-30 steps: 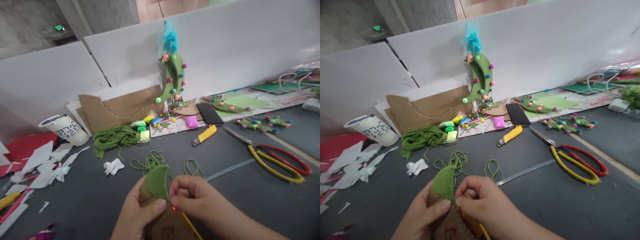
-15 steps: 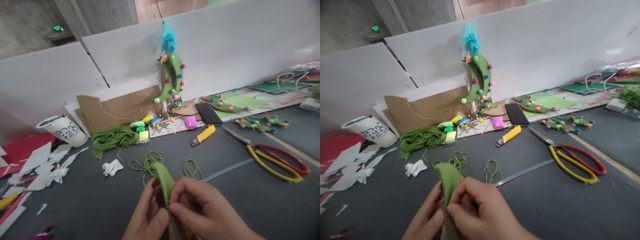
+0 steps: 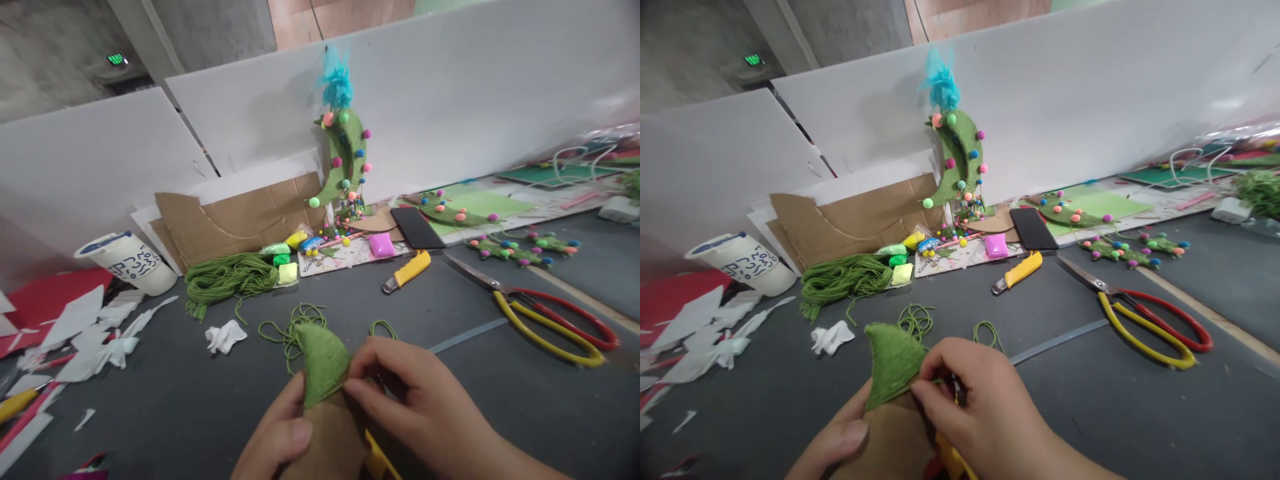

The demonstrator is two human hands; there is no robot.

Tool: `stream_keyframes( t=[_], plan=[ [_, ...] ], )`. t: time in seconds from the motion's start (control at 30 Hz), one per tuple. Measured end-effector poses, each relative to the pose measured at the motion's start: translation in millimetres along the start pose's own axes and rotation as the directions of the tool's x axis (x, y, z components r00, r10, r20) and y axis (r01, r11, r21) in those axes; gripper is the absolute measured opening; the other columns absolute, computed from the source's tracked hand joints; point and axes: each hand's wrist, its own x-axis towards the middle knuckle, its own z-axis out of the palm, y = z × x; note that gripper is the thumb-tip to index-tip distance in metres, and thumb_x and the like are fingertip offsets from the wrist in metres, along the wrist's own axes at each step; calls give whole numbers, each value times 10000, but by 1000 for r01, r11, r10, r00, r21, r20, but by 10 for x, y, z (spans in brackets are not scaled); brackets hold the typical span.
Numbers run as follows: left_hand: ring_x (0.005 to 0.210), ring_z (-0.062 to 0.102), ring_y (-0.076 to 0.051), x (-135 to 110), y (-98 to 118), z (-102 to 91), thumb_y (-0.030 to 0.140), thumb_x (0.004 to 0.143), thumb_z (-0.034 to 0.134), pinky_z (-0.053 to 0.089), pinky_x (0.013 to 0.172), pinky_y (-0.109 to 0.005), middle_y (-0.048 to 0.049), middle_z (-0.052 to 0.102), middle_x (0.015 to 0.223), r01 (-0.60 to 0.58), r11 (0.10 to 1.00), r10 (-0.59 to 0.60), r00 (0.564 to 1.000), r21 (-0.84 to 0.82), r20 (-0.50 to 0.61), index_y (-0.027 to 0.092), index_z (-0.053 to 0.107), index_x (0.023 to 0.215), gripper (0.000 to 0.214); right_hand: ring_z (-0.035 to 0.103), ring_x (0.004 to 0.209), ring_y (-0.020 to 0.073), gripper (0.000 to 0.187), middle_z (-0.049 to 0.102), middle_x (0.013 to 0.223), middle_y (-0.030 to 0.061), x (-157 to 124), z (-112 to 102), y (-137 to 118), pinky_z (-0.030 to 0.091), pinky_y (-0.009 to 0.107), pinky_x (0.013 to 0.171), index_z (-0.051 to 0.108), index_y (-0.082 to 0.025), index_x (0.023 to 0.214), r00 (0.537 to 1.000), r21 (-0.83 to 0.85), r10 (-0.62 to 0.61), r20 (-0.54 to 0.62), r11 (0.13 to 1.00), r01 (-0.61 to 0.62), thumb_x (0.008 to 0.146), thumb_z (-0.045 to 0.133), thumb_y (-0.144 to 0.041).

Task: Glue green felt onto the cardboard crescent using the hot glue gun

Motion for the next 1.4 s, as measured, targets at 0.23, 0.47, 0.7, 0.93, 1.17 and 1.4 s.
stream_keyframes(
  t=[0.23,0.47,0.7,0.93,1.17,1.4],
  plan=[
    [954,665,-372,-3,2,90,385,630,652,466,835,-440,-83,744,1014,42,996,-44,999,-82,-20,265,688,1133,518,485,553,119,119,539,595,-39,14,-2,-3,362,208,517,548,-207,662,999,-33,39,-30,999,-40,766,547,-150],
    [955,660,-356,22,-36,49,368,662,652,449,857,-439,-80,755,944,-1,999,3,999,-50,39,262,681,1148,498,454,540,112,121,497,576,-54,22,-14,23,334,208,506,521,-207,655,997,-22,69,-32,997,-70,756,545,-145],
    [1045,594,-307,-42,130,55,396,773,615,416,905,-395,-43,702,1103,16,957,-15,1000,290,-4,277,661,1168,415,398,534,99,23,428,556,-75,109,-108,77,308,200,502,614,-183,737,984,121,136,115,981,-149,744,596,-194],
    [863,623,-215,-8,302,-69,332,814,632,434,846,-321,-54,718,984,-71,828,1,992,556,126,247,677,1134,334,347,483,81,101,399,505,-90,131,-141,59,247,193,449,535,-184,616,960,80,187,209,975,-208,693,579,-136],
    [723,596,-180,10,149,-50,279,771,627,442,710,-288,-11,685,769,-57,776,139,987,628,-82,215,691,999,245,325,486,83,110,380,499,-95,101,49,143,248,199,448,504,-191,617,952,217,221,211,939,-266,703,562,-157],
    [507,415,-107,75,126,-10,260,670,618,297,496,-206,62,494,536,48,722,160,959,690,-235,164,661,754,135,341,472,88,110,401,485,-92,85,109,169,261,207,452,493,-201,615,936,250,265,232,914,-320,697,553,-160]
  ],
)
